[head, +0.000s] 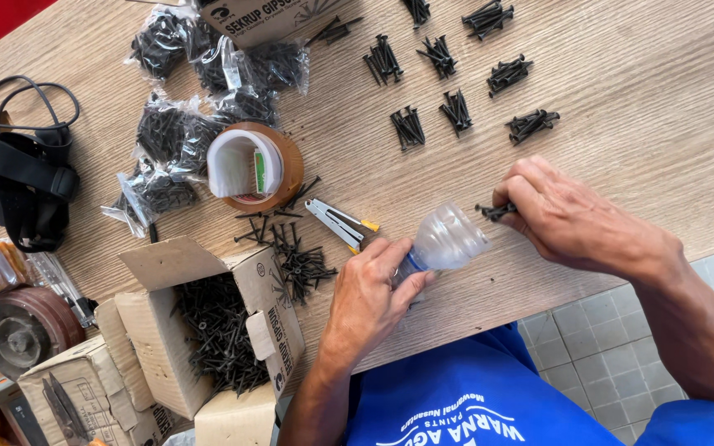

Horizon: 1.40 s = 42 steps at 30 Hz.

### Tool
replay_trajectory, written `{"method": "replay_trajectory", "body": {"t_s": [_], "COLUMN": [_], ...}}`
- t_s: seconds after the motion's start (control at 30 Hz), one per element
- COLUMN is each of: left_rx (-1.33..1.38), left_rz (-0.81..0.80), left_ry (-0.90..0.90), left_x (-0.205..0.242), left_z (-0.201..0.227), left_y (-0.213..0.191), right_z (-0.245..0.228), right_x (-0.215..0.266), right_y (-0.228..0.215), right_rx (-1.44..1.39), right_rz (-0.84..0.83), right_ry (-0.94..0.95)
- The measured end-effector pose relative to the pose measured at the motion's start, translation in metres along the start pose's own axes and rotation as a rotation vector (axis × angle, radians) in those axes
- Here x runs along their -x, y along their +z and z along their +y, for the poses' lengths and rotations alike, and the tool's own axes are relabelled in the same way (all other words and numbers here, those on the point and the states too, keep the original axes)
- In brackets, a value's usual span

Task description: The person repeatedly scoops black screws from a cardboard box into a cut plastic bottle, then pours them into small plastic bags. They seal each bag using a handheld heat sealer and place the finished packages on the table. The process is repeated multiple times.

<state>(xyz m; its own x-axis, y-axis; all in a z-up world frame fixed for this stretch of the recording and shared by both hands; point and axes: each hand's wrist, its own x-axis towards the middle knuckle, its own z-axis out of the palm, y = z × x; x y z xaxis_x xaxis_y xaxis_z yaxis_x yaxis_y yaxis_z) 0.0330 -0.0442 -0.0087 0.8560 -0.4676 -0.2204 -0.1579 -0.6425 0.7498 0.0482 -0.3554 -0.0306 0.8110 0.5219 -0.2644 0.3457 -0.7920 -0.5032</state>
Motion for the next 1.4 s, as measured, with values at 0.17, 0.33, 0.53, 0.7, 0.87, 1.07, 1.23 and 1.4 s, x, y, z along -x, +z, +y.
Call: {"method": "replay_trajectory", "body": {"t_s": [0.17, 0.33, 0.53, 0.7, 0.87, 1.07, 1.23, 1.4], "left_rx": [0.113, 0.216, 0.386, 0.533, 0.67, 0.583, 0.464, 0.569], "left_rz": [0.017, 0.086, 0.168, 0.371, 0.527, 0.568, 0.53, 0.511], "left_ry": [0.16, 0.219, 0.282, 0.46, 0.471, 0.448, 0.511, 0.504], "left_x": [-0.002, 0.001, 0.01, 0.025, 0.038, 0.042, 0.041, 0.035], "left_z": [0.0, -0.004, -0.007, -0.016, -0.015, -0.013, -0.007, -0.017], "left_y": [-0.003, -0.002, -0.004, -0.002, -0.002, -0.003, -0.009, 0.007], "right_z": [-0.033, -0.068, -0.098, -0.108, -0.109, -0.112, -0.106, -0.104], "right_x": [-0.007, -0.014, -0.009, -0.006, -0.005, -0.002, 0.007, 0.009], "right_y": [-0.016, -0.041, -0.062, -0.054, -0.04, -0.032, -0.029, -0.018], "right_rx": [0.041, -0.027, -0.178, -0.447, -0.493, -0.474, -0.419, -0.4], "right_rz": [-0.009, 0.231, 0.402, 0.681, 0.615, 0.583, 0.608, 0.534], "right_ry": [-0.159, -0.385, -0.519, -0.422, -0.364, -0.369, -0.487, -0.547]}}
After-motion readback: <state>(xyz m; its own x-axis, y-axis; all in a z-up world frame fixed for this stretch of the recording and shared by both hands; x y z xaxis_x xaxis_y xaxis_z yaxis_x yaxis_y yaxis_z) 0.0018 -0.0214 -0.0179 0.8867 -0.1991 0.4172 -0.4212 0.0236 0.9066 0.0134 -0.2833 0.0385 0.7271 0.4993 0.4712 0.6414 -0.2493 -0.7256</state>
